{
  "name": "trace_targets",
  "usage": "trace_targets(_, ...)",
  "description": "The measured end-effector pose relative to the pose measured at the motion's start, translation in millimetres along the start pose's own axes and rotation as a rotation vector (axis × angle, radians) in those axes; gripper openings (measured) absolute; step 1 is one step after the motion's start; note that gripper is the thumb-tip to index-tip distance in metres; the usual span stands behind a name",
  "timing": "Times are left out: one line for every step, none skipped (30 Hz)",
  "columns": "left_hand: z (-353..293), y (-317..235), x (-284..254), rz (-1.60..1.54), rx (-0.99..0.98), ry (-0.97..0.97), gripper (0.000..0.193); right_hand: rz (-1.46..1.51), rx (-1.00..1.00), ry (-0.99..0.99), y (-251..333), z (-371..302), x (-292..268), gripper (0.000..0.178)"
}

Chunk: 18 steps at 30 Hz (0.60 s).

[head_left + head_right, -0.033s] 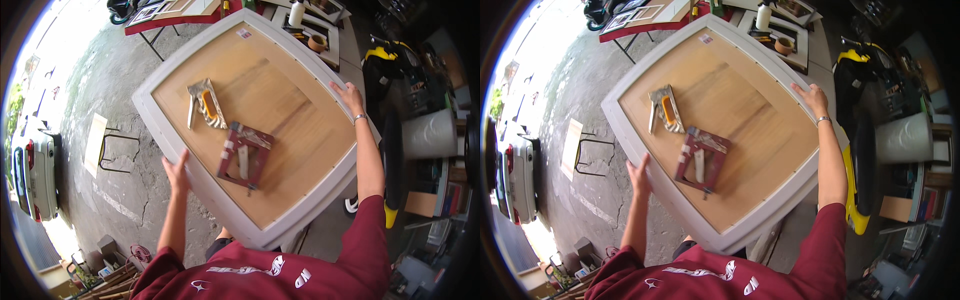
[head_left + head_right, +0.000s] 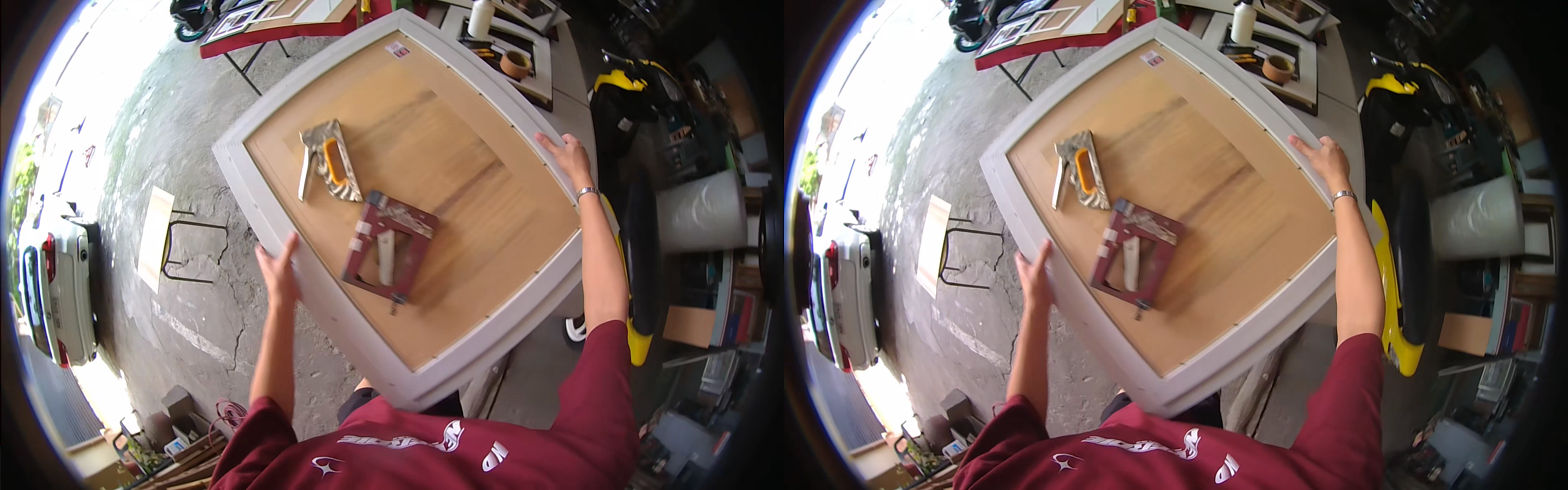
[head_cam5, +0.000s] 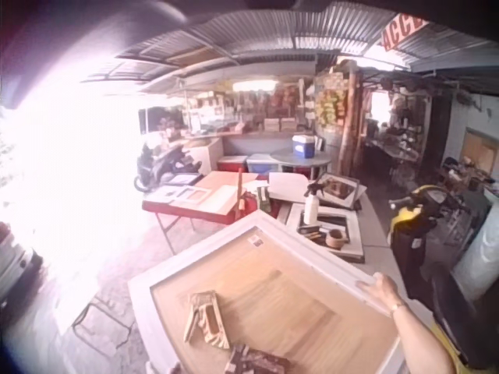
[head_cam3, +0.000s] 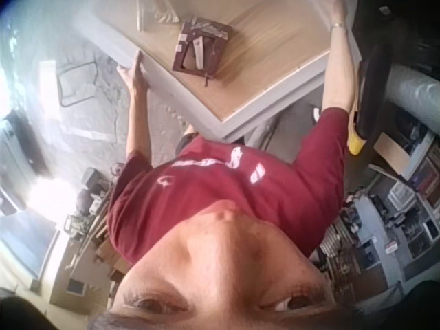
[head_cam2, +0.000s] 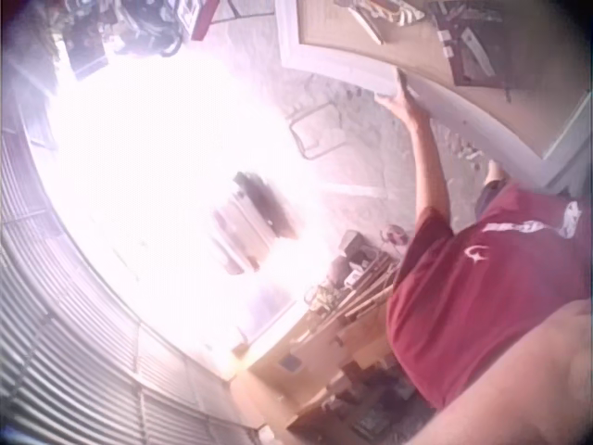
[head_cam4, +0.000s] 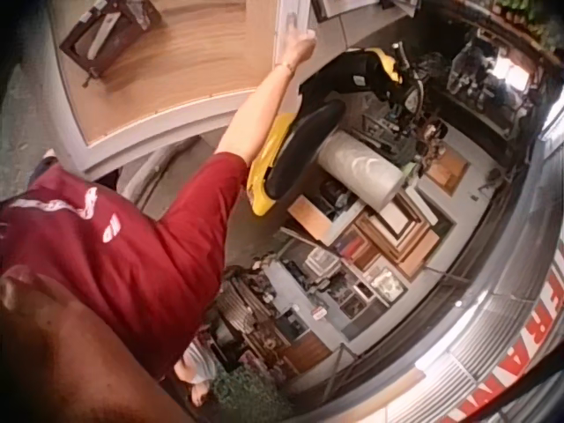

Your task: The person assembles a wooden frame by planing edges, applying tape, and attaching a wooden strip. They use a hand plane, utility knife, and tape to smooth and secure the frame components.

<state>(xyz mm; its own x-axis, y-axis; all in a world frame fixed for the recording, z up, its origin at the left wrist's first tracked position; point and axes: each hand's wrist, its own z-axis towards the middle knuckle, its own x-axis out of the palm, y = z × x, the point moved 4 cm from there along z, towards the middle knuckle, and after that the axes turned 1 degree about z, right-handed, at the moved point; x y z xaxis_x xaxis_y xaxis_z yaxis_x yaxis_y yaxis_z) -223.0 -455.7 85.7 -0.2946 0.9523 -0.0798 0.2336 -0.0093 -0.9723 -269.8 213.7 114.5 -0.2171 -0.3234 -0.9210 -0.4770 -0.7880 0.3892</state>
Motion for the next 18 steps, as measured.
trace_targets(23,-16,-18,0.088,-0.01,0.039,0.075,0.03,0.021,-0.007,2,-27,6,0.107)
trace_targets(47,-26,-35,0.128,-0.023,0.082,0.079,0.055,0.035,-0.02,4,-51,6,0.107)
trace_targets(69,-36,-51,0.171,-0.032,0.123,0.083,0.105,0.094,0.057,12,-79,11,0.103)
trace_targets(90,-49,-49,0.174,-0.005,0.09,0.09,0.153,0.144,0.116,24,-94,12,0.1)
trace_targets(103,-57,-48,0.18,0.008,0.062,0.097,0.194,0.203,0.183,25,-120,11,0.096)
trace_targets(118,-62,-50,0.294,0.027,0.107,0.105,0.333,0.233,0.168,20,-148,15,0.086)
trace_targets(136,-73,-56,0.414,0.057,0.144,0.113,0.484,0.257,0.151,13,-178,26,0.077)
trace_targets(162,-72,-68,0.527,0.104,0.165,0.119,0.546,0.204,0.061,7,-204,33,0.072)
trace_targets(161,-78,-46,0.585,0.099,0.206,0.122,0.579,0.171,-0.038,-7,-234,35,0.067)
trace_targets(166,-85,-49,0.631,0.123,0.203,0.12,0.606,0.243,0.077,7,-261,31,0.066)
trace_targets(174,-92,-47,0.667,0.151,0.2,0.118,0.63,0.307,0.186,21,-282,19,0.066)
trace_targets(175,-93,-29,0.655,0.147,0.271,0.116,0.632,0.348,0.195,16,-305,12,0.065)
trace_targets(172,-98,-10,0.645,0.142,0.344,0.114,0.635,0.392,0.206,12,-331,8,0.064)
trace_targets(169,-101,7,0.636,0.136,0.411,0.112,0.665,0.416,0.117,14,-353,1,0.062)
trace_targets(171,-101,22,0.608,0.148,0.471,0.11,0.692,0.441,0.028,22,-376,-6,0.061)
trace_targets(173,-97,36,0.581,0.159,0.525,0.108,0.721,0.461,-0.057,27,-398,-10,0.06)
trace_targets(177,-91,55,0.551,0.17,0.58,0.106,0.72,0.516,-0.104,23,-420,-11,0.059)
trace_targets(189,-80,77,0.58,0.185,0.607,0.105,0.724,0.565,-0.15,17,-436,-9,0.057)
